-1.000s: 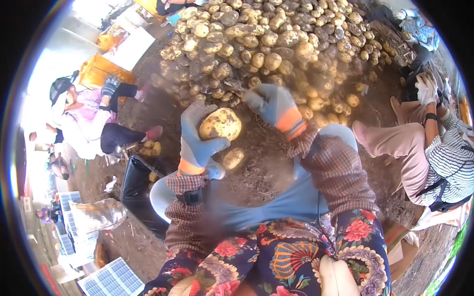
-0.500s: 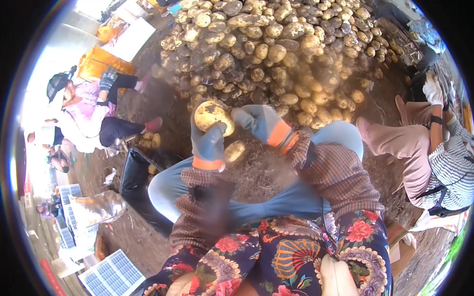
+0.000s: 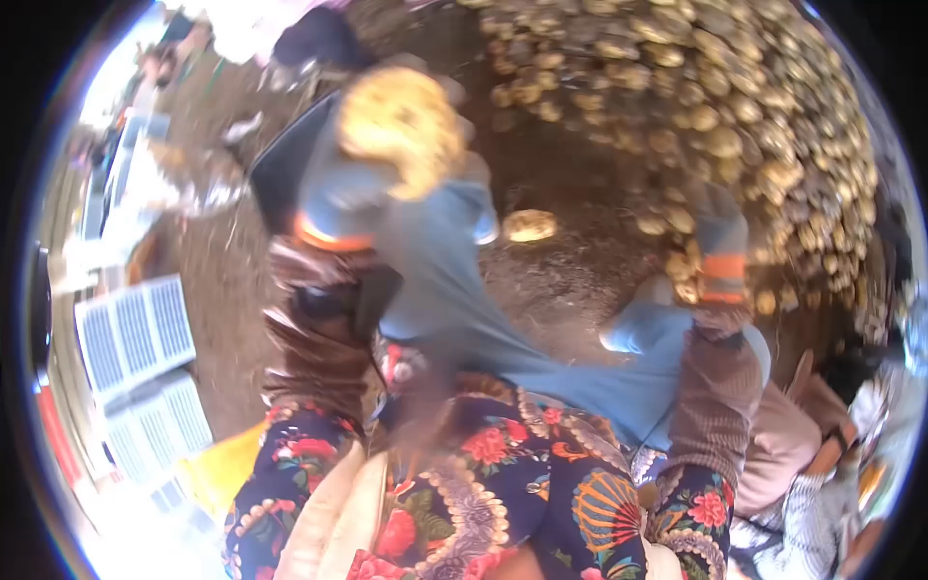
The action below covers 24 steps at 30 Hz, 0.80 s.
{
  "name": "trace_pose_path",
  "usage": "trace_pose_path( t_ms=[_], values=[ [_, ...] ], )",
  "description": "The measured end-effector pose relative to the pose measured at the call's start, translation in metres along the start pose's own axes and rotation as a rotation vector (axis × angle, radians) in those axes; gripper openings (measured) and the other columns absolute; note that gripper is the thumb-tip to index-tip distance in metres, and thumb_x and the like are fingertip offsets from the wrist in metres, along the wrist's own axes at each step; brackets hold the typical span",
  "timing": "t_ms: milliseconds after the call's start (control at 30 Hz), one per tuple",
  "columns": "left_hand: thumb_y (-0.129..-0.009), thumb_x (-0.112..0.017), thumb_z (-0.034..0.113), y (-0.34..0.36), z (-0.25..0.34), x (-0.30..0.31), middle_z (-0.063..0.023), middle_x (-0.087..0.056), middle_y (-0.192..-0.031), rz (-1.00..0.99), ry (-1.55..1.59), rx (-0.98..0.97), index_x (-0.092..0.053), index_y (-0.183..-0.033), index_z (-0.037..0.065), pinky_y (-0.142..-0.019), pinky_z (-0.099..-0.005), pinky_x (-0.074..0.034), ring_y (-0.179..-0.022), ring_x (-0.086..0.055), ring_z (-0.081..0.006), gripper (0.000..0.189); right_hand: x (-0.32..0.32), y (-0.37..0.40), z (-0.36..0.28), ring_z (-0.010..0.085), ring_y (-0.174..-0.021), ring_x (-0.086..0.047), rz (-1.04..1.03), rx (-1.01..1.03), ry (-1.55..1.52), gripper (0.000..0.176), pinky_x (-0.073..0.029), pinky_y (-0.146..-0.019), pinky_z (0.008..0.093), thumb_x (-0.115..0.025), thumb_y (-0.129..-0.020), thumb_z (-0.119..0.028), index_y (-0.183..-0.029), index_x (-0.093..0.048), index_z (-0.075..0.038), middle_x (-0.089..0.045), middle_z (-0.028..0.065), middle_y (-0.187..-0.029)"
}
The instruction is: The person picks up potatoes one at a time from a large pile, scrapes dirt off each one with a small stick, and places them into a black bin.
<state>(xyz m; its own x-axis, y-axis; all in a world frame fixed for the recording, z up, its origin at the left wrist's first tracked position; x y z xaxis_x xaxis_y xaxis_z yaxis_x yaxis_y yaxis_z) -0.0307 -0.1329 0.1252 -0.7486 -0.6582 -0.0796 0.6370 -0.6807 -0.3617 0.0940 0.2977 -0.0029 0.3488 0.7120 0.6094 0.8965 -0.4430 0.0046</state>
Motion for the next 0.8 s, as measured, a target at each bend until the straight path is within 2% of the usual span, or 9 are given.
trace_pose_path(
  t_ms=[67,100,167,300,400,567,667,733,800],
  values=[
    [-0.081,-0.073,0.01,0.049,0.026,0.062,-0.0191,-0.066,-0.121,0.163,0.07,0.049,-0.057,-0.127,-0.004,-0.091,-0.0402,-0.058,-0.105,-0.069,-0.0283,0.052,-0.007,-0.001,0.005,0.0034,-0.065,-0.048,-0.033,0.099,-0.002,0.031,-0.04,-0.057,0.0226,-0.066,-0.1,-0.028,-0.118,-0.072,-0.004,-0.066,-0.005,-0.085],
    [-0.085,-0.069,0.012,0.082,0.039,0.076,-0.0177,-0.068,-0.115,0.515,0.307,0.191,-0.059,-0.122,-0.005,-0.091,-0.0401,-0.058,-0.101,-0.07,-0.0278,0.041,-0.01,-0.002,0.008,0.0039,-0.066,-0.048,-0.049,0.023,-0.02,0.03,-0.04,-0.058,0.0222,-0.066,-0.1,-0.027,-0.119,-0.072,-0.005,-0.067,-0.0047,-0.088],
    [-0.089,-0.067,0.015,0.156,0.001,0.156,-0.0157,-0.068,-0.108,0.676,0.311,0.195,-0.06,-0.121,-0.002,-0.091,-0.041,-0.057,-0.099,-0.069,-0.0274,0.038,-0.011,-0.002,0.017,0.0043,-0.066,-0.049,-0.135,0.206,0.111,0.03,-0.04,-0.058,0.0228,-0.066,-0.1,-0.028,-0.119,-0.073,-0.005,-0.067,-0.0038,-0.089],
    [-0.093,-0.066,0.019,0.306,-0.106,0.216,-0.0127,-0.069,-0.107,1.094,-0.2,0.702,-0.061,-0.124,0.0,-0.081,-0.0356,-0.057,-0.093,-0.068,-0.0234,0.036,-0.02,0.006,0.03,0.0052,-0.063,-0.049,-0.179,0.03,0.045,0.032,-0.039,-0.056,0.0244,-0.066,-0.1,-0.031,-0.117,-0.073,-0.004,-0.067,-0.0021,-0.087],
    [-0.093,-0.065,0.018,0.361,-0.158,0.202,-0.0121,-0.069,-0.103,1.145,-0.332,1.005,-0.062,-0.123,0.0,-0.078,-0.0349,-0.057,-0.089,-0.068,-0.0228,0.035,-0.021,0.009,0.04,0.0066,-0.058,-0.048,-0.231,-0.13,-0.077,0.033,-0.037,-0.051,0.0257,-0.066,-0.1,-0.032,-0.117,-0.073,-0.005,-0.069,0.0001,-0.088],
    [-0.094,-0.065,0.017,0.382,-0.205,0.174,-0.0112,-0.069,-0.098,1.053,-0.452,1.251,-0.064,-0.121,0.0,-0.073,-0.0336,-0.056,-0.083,-0.067,-0.0219,0.032,-0.008,0.004,0.042,0.0051,-0.057,-0.047,-0.218,0.163,0.003,0.033,-0.033,-0.047,0.0243,-0.067,-0.1,-0.034,-0.116,-0.073,-0.006,-0.069,-0.0008,-0.089],
    [-0.095,-0.064,0.016,0.375,-0.226,0.164,-0.0107,-0.069,-0.095,0.954,-0.506,1.302,-0.065,-0.12,0.0,-0.07,-0.0328,-0.055,-0.079,-0.067,-0.0213,0.03,0.008,0.005,0.031,0.0044,-0.057,-0.047,-0.171,0.082,-0.015,0.033,-0.033,-0.046,0.0236,-0.067,-0.099,-0.034,-0.115,-0.073,-0.006,-0.069,-0.0011,-0.09],
    [-0.095,-0.064,0.015,0.366,-0.234,0.162,-0.0103,-0.069,-0.093,0.885,-0.532,1.29,-0.065,-0.12,0.0,-0.067,-0.0323,-0.055,-0.076,-0.066,-0.021,0.029,0.015,0.009,-0.002,0.0034,-0.058,-0.047,-0.14,-0.218,-0.104,0.031,-0.034,-0.047,0.0233,-0.066,-0.1,-0.03,-0.117,-0.073,-0.006,-0.07,-0.0022,-0.093],
    [-0.095,-0.064,0.015,0.344,-0.24,0.166,-0.0099,-0.069,-0.091,0.862,-0.548,1.19,-0.066,-0.119,0.0,-0.065,-0.0318,-0.055,-0.074,-0.066,-0.0206,0.029,0.023,0.0,0.018,0.0027,-0.06,-0.048,-0.151,-0.005,-0.03,0.028,-0.036,-0.05,0.0223,-0.066,-0.099,-0.025,-0.118,-0.072,-0.005,-0.069,-0.0028,-0.094]
  ],
)
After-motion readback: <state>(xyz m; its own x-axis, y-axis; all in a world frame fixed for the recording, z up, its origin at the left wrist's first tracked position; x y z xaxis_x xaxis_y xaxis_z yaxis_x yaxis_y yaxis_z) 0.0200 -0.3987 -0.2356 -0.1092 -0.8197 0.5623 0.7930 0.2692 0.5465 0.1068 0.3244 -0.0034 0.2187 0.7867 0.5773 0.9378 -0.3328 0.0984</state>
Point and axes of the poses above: each hand's wrist, its own y-axis away from the middle knuckle, its own x-axis out of the back of the hand, z = x × y, the point moved 4 cm from there along -y, towards the middle knuckle
